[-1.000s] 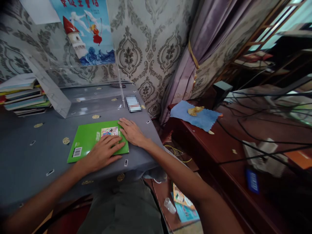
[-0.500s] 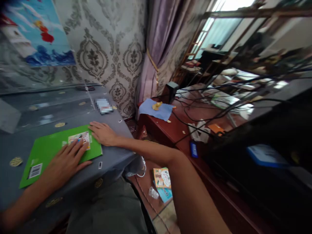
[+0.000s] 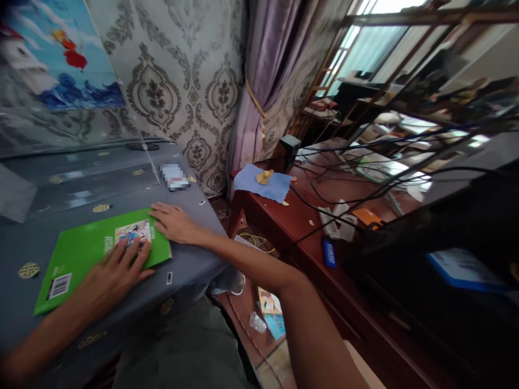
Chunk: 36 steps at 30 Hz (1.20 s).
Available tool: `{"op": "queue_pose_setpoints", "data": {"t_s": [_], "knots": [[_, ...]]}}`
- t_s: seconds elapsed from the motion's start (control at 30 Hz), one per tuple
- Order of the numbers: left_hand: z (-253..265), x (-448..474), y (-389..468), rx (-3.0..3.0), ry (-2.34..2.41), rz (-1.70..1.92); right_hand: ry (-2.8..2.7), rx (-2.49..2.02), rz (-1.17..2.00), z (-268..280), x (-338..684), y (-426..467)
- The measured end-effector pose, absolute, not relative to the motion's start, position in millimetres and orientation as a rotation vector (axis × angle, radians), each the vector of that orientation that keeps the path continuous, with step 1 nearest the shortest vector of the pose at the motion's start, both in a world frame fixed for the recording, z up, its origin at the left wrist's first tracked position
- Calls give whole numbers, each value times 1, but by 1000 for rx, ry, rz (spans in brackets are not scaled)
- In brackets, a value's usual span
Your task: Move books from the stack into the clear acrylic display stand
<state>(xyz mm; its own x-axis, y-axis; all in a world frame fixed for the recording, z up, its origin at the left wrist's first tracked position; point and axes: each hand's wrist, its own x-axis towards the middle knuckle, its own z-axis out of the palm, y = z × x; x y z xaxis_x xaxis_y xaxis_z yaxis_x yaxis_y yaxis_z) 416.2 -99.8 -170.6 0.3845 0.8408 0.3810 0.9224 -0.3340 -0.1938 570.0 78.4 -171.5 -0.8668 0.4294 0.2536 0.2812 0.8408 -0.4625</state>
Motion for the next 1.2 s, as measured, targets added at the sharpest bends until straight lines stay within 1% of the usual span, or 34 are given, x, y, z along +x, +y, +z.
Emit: {"op": "queue_pose_setpoints", "data": {"t_s": [0.13,0.27,0.53,0.8,0.9,1.07,1.13,1.2], "knots": [[-162,422,-103,-2214,-1511,-201,-2636,-507,647,-170,571,81],[-145,424,-103,-2139,-1528,-133,-2591,-441,764,-169,573,89],[-110,419,-99,-2102,-1581,-243,-2531,-205,1077,-168,585,117],[-90,412,-97,-2048,-1754,-283,-2333,-278,1130,-166,568,116],[-79,406,-99,-2050,-1740,-364,-2244,-270,1328,-161,561,118],[-57,393,-105,-2038,-1877,-519,-1870,-337,1887,-161,550,118],[-48,389,-107,-2014,-1925,-623,-1709,-345,2026,-162,543,116],[-39,385,-110,-1987,-1960,-746,-1582,-339,2098,-163,534,112]]}}
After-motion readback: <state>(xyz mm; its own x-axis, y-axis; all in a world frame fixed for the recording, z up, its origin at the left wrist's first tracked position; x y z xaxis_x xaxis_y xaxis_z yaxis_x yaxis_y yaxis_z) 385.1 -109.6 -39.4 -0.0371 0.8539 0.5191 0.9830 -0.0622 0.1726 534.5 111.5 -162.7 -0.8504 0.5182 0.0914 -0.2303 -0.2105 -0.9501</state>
